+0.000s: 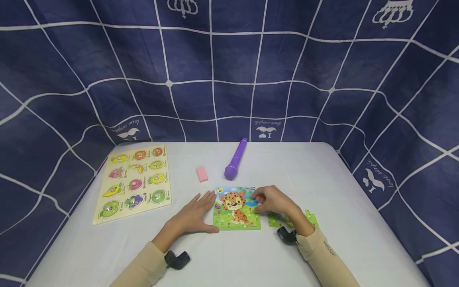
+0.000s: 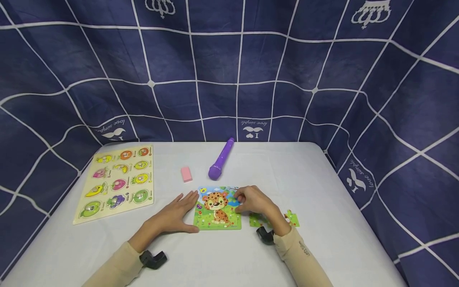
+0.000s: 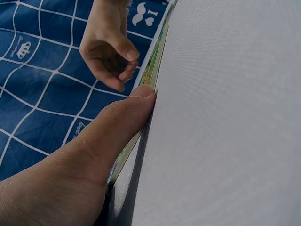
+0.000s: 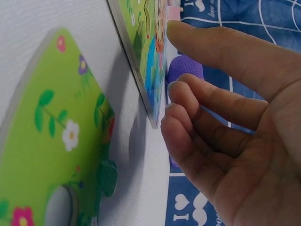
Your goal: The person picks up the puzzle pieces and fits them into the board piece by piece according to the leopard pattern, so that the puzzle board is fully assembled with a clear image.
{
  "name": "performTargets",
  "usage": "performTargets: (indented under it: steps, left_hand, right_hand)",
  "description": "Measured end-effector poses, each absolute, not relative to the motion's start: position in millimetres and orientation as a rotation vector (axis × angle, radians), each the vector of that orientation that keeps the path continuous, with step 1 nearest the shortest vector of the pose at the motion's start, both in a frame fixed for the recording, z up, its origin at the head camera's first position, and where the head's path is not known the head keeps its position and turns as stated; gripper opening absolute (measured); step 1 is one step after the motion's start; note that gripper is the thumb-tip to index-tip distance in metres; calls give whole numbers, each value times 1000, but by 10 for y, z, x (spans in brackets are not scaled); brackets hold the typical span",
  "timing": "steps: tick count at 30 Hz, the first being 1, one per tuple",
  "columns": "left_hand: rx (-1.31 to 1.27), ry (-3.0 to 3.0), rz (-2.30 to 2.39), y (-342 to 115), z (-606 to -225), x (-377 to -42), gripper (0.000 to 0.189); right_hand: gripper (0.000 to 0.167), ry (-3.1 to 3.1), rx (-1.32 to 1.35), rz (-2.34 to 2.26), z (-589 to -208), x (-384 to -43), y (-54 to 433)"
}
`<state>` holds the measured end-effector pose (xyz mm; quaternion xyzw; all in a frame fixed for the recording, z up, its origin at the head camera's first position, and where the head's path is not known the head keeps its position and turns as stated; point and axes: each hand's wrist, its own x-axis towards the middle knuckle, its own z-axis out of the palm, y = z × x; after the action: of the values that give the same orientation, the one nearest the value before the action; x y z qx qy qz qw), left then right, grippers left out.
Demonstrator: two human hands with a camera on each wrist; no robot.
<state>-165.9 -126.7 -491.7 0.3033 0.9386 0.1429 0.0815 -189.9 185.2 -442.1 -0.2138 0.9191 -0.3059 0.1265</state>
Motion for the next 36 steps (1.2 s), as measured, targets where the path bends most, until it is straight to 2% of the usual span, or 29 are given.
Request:
performTargets:
  steps: [36]
  left_hand:
    - [885,2792,457,-1265,-4902,-1628,120]
  right_hand:
    - [54,2665,-515,-822,-4386,-1681,2238]
